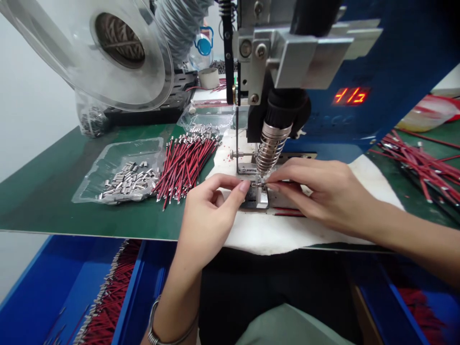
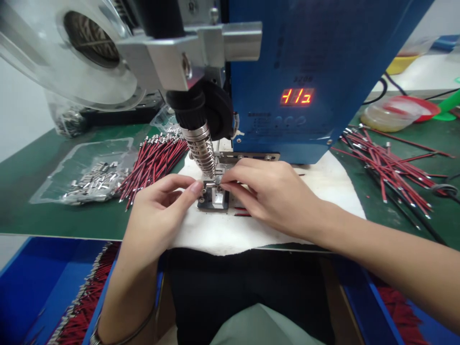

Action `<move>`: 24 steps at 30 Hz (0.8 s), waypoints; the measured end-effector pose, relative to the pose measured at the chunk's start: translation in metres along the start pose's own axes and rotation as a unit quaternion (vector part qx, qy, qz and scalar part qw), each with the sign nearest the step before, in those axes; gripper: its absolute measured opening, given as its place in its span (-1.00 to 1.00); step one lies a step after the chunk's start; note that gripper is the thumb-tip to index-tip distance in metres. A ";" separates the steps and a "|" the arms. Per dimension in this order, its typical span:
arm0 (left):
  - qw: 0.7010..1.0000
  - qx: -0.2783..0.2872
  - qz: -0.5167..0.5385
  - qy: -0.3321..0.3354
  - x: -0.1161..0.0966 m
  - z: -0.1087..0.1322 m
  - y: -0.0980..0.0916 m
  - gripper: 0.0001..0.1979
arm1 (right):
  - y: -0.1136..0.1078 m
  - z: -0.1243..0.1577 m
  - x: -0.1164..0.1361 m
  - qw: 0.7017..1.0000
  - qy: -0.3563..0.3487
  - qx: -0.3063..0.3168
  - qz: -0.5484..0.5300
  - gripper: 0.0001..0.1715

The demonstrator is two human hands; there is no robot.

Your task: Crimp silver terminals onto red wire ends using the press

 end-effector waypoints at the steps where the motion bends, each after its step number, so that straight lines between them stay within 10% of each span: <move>1: 1.000 0.000 -0.004 -0.002 0.002 0.000 -0.001 -0.69 | 0.000 0.000 0.000 1.000 -0.002 0.001 0.001 -0.84; 24: 0.999 0.005 -0.033 0.004 -0.002 0.004 0.003 -0.73 | -0.001 0.000 0.002 1.000 -0.020 -0.001 0.013 -0.85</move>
Point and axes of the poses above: each hand's wrist, its own z-axis away from the middle knuckle, its own y-axis out of the palm, x = y × z, the point moved 9 cm from there along -z, towards the middle knuckle, and after that the axes turned 11 degrees about -x, right-handed, at the moved point
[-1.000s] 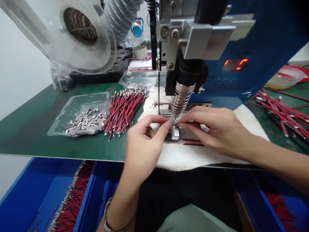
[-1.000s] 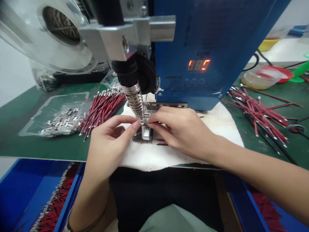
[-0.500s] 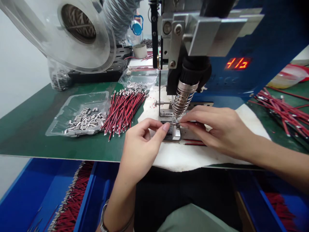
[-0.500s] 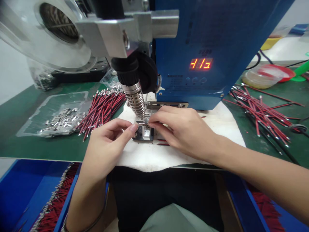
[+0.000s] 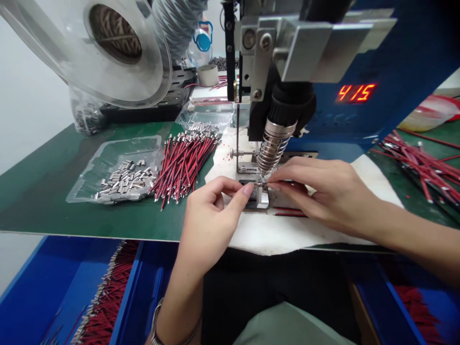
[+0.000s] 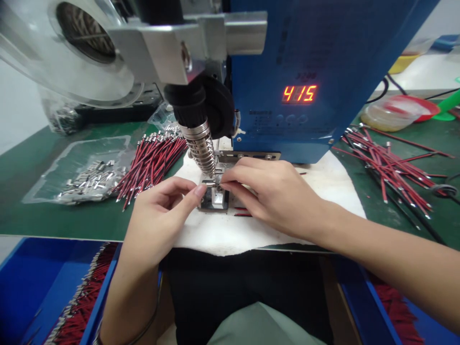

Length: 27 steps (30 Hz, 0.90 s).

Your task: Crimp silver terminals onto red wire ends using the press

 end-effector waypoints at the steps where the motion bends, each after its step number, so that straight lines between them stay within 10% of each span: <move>1: 1.000 0.001 0.001 -0.001 0.000 0.000 0.000 -0.73 | 0.000 0.000 0.000 1.000 -0.001 0.000 0.001 -0.86; 27: 0.999 0.002 0.046 0.017 -0.006 -0.001 -0.001 -0.64 | 0.000 0.000 0.000 1.000 -0.001 0.001 0.002 -0.84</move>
Point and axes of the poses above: each hand's wrist, its own z-axis away from the middle knuckle, its own y-axis out of the palm, x = y × z, the point moved 9 cm from there along -z, towards the middle knuckle, and after that the axes turned 11 degrees about -x, right-handed, at the moved point
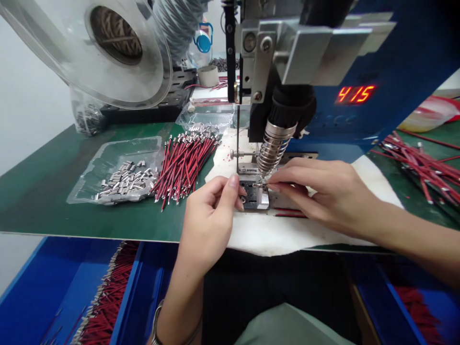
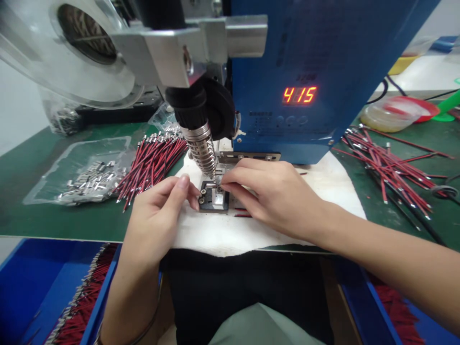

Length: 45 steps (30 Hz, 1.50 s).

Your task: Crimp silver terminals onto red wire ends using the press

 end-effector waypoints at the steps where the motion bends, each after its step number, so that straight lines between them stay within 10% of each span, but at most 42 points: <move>1: 1.000 0.000 -0.002 -0.001 0.000 0.000 0.000 -0.64 | 0.000 0.000 0.000 1.000 -0.001 0.000 0.000 -0.84; 45: 0.999 -0.003 -0.047 0.000 0.003 0.001 -0.001 -0.60 | 0.001 0.000 -0.001 1.000 0.008 -0.008 -0.020 -0.88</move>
Point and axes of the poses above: each hand's wrist, its own z-axis away from the middle knuckle, its own y-axis out of the palm, x = y × z, the point moved 9 cm from there along -z, towards the middle knuckle, and after that the axes turned 11 degrees about -x, right-handed, at the moved point
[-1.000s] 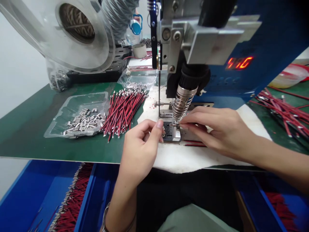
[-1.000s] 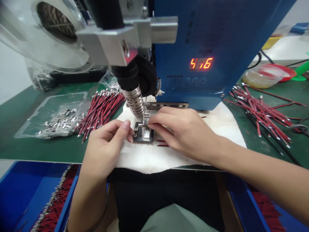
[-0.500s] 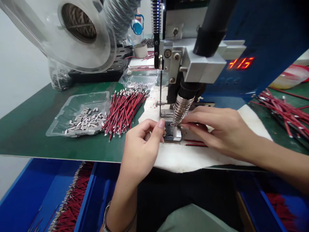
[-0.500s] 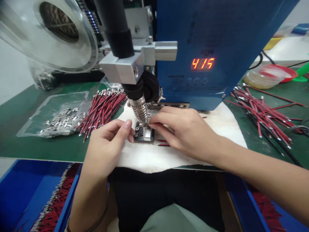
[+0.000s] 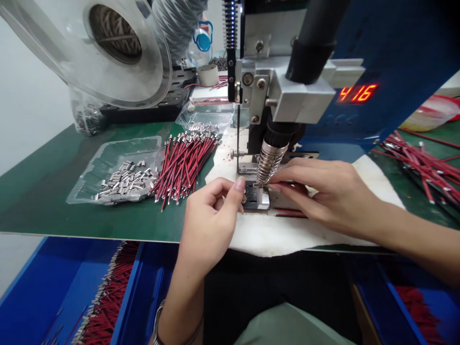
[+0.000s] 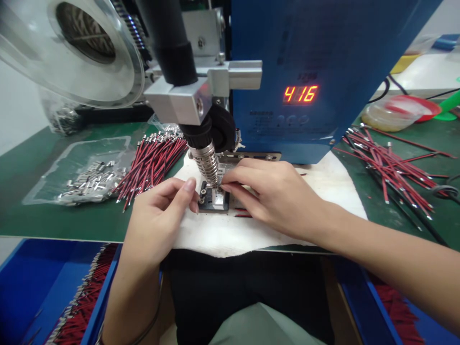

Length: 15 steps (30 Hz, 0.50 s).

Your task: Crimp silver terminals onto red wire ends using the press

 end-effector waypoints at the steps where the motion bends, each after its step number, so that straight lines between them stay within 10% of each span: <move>1: 1.000 0.000 0.000 0.000 0.000 0.000 0.000 -0.60 | 0.000 0.000 0.000 1.000 0.001 -0.001 0.001 -0.88; 15: 1.000 0.002 0.000 -0.001 0.000 0.000 0.001 -0.59 | -0.001 0.001 -0.001 1.000 0.005 0.000 -0.001 -0.87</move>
Point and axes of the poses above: each hand's wrist, its own z-axis away from the middle knuckle, its own y-axis out of the palm, x = y × z, the point moved 9 cm from there along -z, towards the middle knuckle, and after that the axes turned 11 degrees about -x, right-handed, at the moved point
